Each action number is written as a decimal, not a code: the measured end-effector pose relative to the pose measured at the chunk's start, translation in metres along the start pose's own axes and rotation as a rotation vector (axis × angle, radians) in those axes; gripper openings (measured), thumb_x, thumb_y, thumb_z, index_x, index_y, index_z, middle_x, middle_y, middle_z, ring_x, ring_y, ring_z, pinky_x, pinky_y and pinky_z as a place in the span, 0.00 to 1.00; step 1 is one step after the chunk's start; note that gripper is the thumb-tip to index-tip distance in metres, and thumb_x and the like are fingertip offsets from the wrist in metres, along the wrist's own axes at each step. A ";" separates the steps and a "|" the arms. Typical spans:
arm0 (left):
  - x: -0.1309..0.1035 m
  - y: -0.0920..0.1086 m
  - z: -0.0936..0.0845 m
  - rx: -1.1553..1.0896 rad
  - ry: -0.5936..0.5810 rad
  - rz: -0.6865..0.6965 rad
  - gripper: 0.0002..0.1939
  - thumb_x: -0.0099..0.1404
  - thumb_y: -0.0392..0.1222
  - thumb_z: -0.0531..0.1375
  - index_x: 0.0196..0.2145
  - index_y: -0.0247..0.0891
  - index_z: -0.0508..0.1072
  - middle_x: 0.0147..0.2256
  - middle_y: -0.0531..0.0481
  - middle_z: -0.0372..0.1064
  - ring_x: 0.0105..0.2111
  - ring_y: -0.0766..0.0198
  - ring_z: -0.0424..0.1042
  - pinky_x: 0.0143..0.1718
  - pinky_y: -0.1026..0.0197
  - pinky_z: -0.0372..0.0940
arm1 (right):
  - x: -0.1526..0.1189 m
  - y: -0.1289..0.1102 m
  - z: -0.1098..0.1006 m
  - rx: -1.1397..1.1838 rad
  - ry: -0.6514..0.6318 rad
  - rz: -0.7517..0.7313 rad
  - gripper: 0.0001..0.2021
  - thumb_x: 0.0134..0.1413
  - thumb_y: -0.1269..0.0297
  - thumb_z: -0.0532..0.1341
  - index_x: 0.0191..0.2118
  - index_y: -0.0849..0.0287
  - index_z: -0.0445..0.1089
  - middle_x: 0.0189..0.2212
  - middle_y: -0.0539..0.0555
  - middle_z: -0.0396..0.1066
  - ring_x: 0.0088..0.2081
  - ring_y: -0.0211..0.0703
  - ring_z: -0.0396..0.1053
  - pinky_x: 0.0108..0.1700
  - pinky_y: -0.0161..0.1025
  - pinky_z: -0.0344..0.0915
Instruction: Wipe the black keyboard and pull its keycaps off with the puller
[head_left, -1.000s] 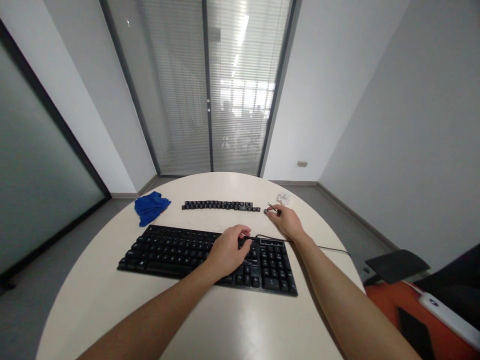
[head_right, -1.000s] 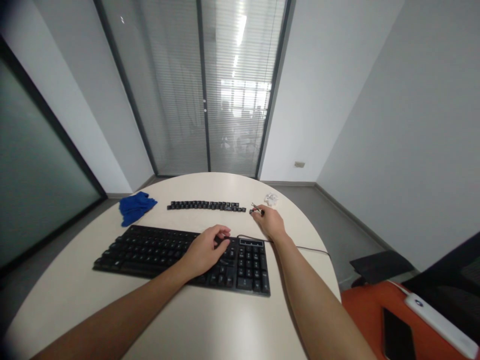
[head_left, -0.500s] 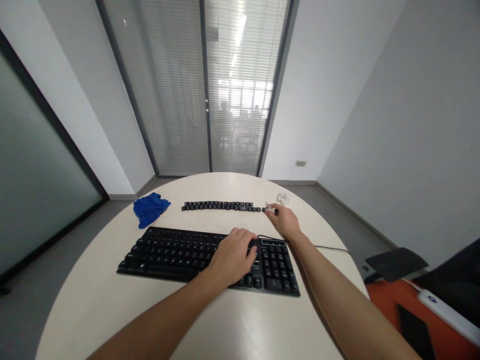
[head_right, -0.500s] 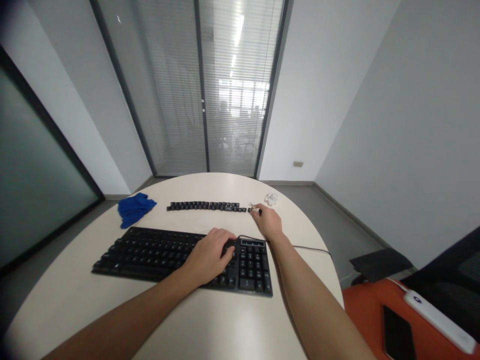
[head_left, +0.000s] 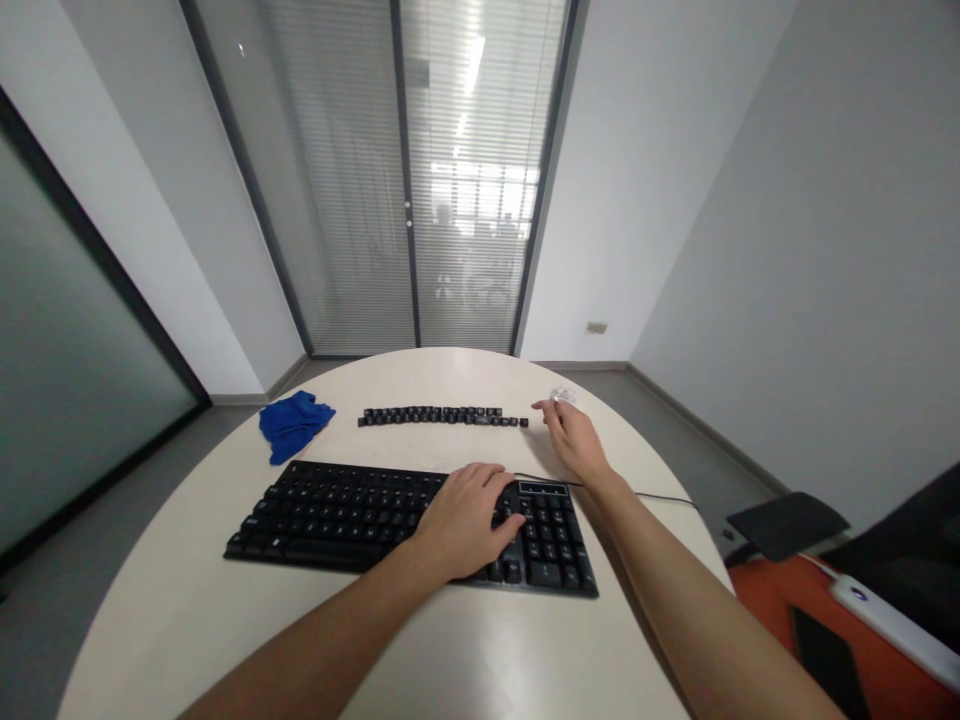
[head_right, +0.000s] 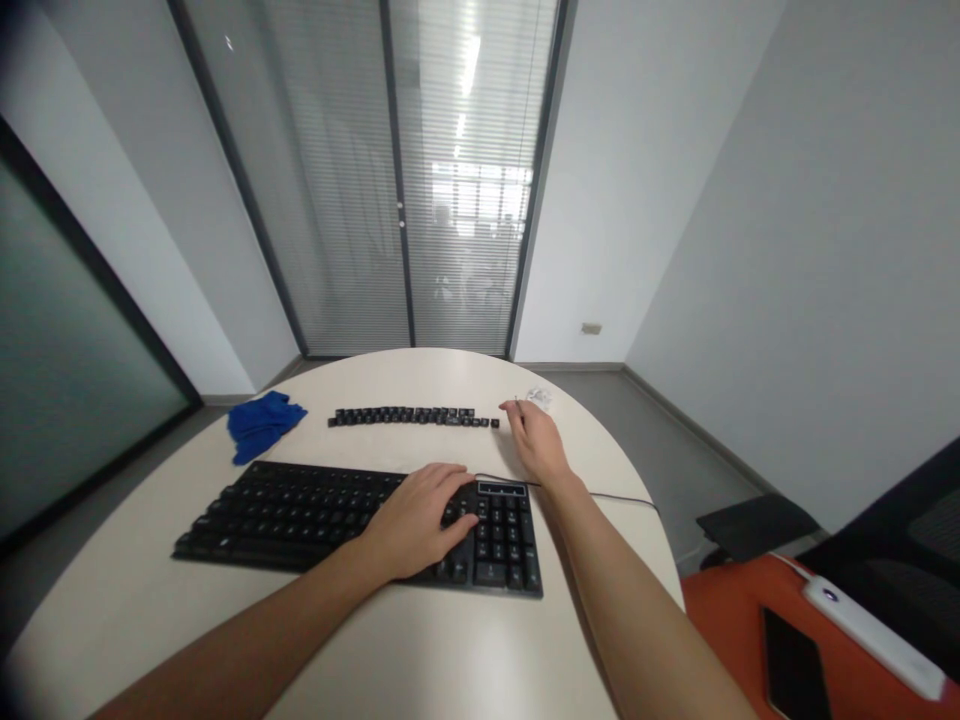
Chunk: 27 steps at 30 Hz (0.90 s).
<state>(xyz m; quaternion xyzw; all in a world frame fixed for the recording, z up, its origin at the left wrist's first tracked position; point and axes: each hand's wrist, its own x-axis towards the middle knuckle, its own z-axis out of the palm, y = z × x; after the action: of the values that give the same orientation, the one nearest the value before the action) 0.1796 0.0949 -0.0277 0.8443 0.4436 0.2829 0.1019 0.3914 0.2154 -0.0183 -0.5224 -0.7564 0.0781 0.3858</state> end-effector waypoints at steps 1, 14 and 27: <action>0.000 -0.001 0.001 0.001 -0.001 -0.011 0.21 0.65 0.47 0.61 0.54 0.40 0.69 0.53 0.42 0.69 0.54 0.50 0.66 0.57 0.46 0.60 | -0.001 -0.004 -0.005 0.000 0.005 -0.034 0.27 0.69 0.49 0.44 0.43 0.60 0.76 0.38 0.60 0.75 0.42 0.50 0.71 0.46 0.42 0.62; 0.011 -0.009 0.000 0.042 -0.009 -0.074 0.17 0.64 0.49 0.62 0.47 0.40 0.72 0.45 0.43 0.73 0.46 0.50 0.70 0.51 0.49 0.64 | -0.021 -0.029 -0.019 0.383 -0.342 -0.053 0.21 0.55 0.45 0.63 0.27 0.60 0.74 0.19 0.50 0.71 0.22 0.38 0.65 0.26 0.34 0.60; 0.010 -0.009 0.000 0.039 -0.012 -0.074 0.16 0.63 0.49 0.63 0.47 0.40 0.72 0.44 0.44 0.73 0.45 0.51 0.70 0.50 0.50 0.64 | -0.021 -0.039 -0.037 0.240 -0.593 -0.237 0.17 0.56 0.48 0.64 0.31 0.58 0.80 0.27 0.52 0.78 0.28 0.41 0.72 0.32 0.35 0.63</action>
<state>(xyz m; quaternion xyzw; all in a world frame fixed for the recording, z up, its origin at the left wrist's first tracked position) 0.1779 0.1085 -0.0277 0.8309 0.4792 0.2652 0.0985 0.3911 0.1701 0.0168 -0.3364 -0.8764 0.2698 0.2142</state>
